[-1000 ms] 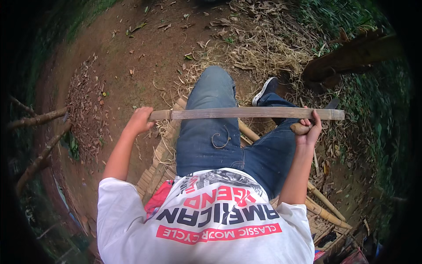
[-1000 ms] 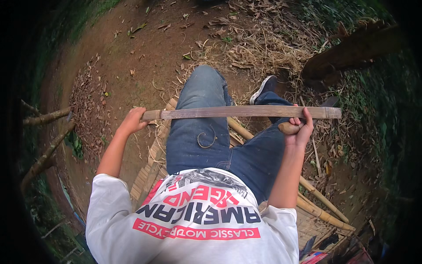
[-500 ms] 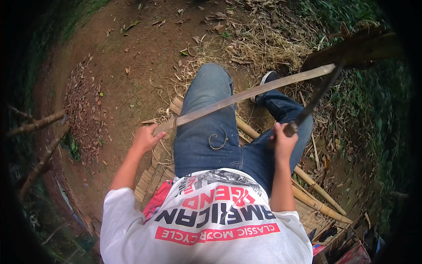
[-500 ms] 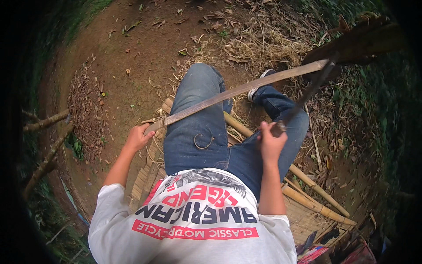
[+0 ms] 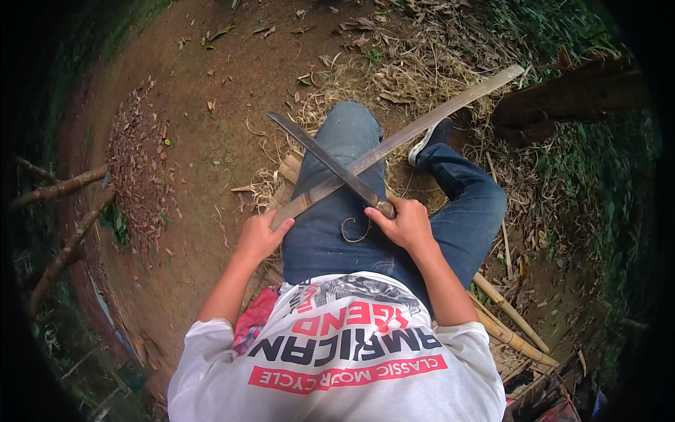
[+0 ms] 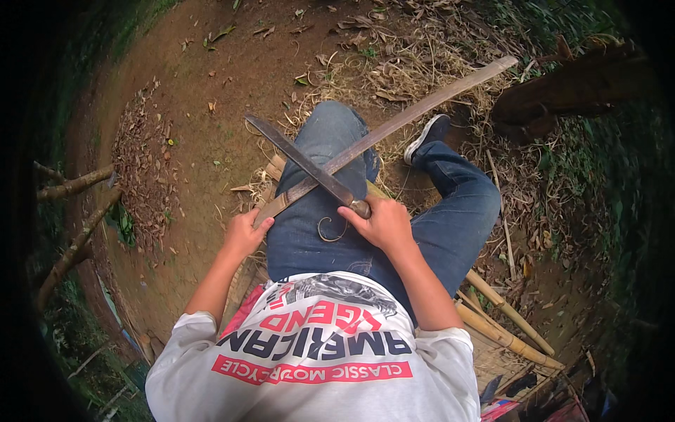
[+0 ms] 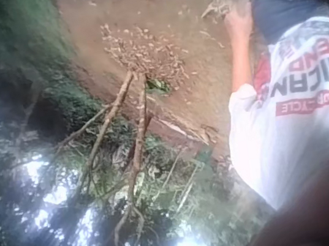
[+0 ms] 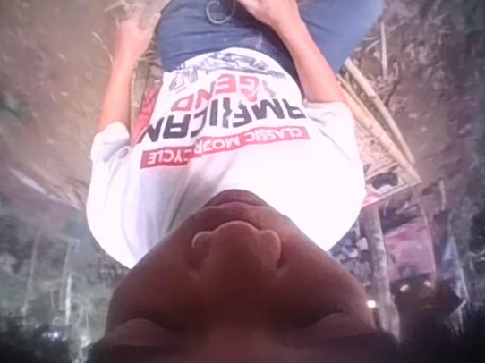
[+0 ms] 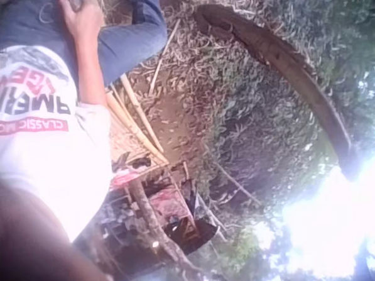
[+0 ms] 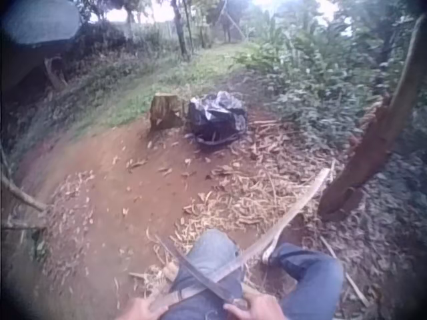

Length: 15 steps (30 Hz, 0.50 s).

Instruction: The person uses a machete to shave and refine the edges of bamboo strips while seated.

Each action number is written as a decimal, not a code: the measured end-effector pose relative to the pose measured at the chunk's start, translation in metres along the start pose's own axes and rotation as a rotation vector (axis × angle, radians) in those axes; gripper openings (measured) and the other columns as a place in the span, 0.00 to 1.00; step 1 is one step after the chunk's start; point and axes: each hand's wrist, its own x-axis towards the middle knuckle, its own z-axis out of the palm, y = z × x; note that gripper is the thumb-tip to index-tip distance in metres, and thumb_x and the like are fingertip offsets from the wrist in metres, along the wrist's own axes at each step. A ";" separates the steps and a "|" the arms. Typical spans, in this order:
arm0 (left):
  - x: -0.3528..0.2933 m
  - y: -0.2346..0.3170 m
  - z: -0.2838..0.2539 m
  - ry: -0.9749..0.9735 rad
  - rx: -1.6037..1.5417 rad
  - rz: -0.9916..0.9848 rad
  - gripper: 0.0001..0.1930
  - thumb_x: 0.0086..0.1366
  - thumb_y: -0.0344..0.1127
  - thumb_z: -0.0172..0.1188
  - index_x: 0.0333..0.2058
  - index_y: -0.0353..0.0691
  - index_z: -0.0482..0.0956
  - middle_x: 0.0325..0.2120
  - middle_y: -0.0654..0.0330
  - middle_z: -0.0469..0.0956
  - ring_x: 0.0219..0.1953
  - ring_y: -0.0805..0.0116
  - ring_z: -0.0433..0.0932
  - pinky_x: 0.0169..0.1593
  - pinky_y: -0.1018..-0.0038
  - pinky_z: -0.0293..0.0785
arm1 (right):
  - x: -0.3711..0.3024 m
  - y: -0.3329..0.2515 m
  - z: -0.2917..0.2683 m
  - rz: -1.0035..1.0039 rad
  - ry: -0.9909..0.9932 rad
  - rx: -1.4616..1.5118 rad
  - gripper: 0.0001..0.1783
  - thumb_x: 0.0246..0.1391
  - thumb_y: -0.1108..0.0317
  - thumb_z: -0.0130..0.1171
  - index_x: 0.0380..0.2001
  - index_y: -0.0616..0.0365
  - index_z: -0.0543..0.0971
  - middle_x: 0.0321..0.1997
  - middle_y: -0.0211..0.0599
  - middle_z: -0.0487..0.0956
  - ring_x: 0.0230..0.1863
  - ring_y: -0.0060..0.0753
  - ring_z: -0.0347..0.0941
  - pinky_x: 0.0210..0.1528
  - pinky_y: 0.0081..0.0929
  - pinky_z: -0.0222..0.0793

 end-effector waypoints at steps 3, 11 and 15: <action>0.003 -0.008 0.007 -0.027 0.026 0.001 0.27 0.62 0.57 0.57 0.31 0.31 0.77 0.21 0.39 0.75 0.29 0.38 0.77 0.32 0.56 0.70 | 0.012 0.007 -0.002 -0.099 0.057 -0.145 0.37 0.44 0.30 0.58 0.21 0.60 0.82 0.16 0.49 0.77 0.23 0.52 0.77 0.28 0.41 0.73; 0.008 -0.009 0.017 -0.013 -0.033 -0.045 0.32 0.62 0.63 0.53 0.29 0.31 0.77 0.23 0.37 0.76 0.31 0.36 0.77 0.34 0.52 0.72 | 0.037 0.030 -0.027 -0.320 0.153 -0.387 0.34 0.42 0.34 0.63 0.16 0.59 0.76 0.16 0.44 0.75 0.21 0.50 0.75 0.25 0.40 0.71; -0.002 -0.016 0.021 0.038 -0.035 -0.058 0.33 0.62 0.64 0.52 0.30 0.31 0.78 0.23 0.37 0.76 0.32 0.36 0.77 0.34 0.52 0.72 | 0.052 0.070 -0.093 0.294 0.355 -0.214 0.35 0.46 0.31 0.58 0.29 0.57 0.84 0.25 0.51 0.80 0.30 0.52 0.79 0.37 0.41 0.73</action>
